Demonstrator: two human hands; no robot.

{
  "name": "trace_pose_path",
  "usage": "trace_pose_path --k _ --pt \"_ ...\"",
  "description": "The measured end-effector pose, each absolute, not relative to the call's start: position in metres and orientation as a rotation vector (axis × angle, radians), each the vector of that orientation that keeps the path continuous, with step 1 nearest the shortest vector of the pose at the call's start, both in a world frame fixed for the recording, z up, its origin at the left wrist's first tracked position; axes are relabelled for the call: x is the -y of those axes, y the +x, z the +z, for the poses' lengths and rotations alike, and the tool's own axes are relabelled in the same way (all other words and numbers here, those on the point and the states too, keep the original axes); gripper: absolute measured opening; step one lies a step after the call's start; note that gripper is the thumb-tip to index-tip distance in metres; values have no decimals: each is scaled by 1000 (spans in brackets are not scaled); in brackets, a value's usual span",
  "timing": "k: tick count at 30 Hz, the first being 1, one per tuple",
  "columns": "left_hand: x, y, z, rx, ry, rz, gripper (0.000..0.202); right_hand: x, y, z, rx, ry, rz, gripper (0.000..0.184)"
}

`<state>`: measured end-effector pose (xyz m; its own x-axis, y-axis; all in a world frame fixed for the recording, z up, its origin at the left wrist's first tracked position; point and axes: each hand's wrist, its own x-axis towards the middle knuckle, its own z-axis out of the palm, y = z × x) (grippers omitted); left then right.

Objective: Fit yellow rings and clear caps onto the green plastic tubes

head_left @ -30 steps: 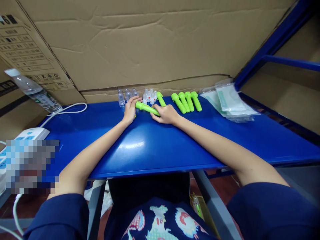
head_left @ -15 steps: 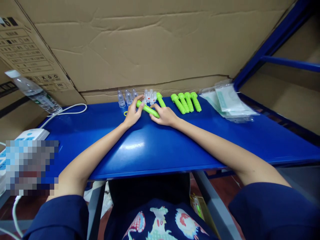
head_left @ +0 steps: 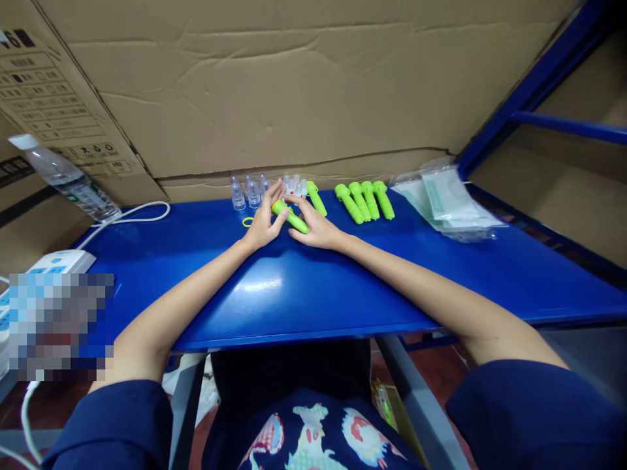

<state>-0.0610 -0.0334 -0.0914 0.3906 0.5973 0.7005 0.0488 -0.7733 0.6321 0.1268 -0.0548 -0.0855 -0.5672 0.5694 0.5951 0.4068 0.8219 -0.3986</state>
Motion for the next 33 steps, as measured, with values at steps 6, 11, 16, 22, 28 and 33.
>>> trace_pose_path --k 6,11,16,22,28,33 --pt "37 -60 -90 -563 2182 1330 75 56 126 -82 2322 -765 420 80" --pt "38 -59 -87 -627 2095 1353 78 64 122 -78 2203 -912 442 71" --pt "36 -57 -87 -683 2046 1437 69 70 118 -77 2022 -1013 584 75" --pt "39 -57 -84 -732 2155 1425 52 72 113 -79 1871 -960 924 85" --pt "41 -59 -81 -755 2179 1380 53 73 112 -80 1856 -940 972 85" --pt "38 -61 -83 -850 2235 1341 48 72 110 -83 1812 -985 954 83"
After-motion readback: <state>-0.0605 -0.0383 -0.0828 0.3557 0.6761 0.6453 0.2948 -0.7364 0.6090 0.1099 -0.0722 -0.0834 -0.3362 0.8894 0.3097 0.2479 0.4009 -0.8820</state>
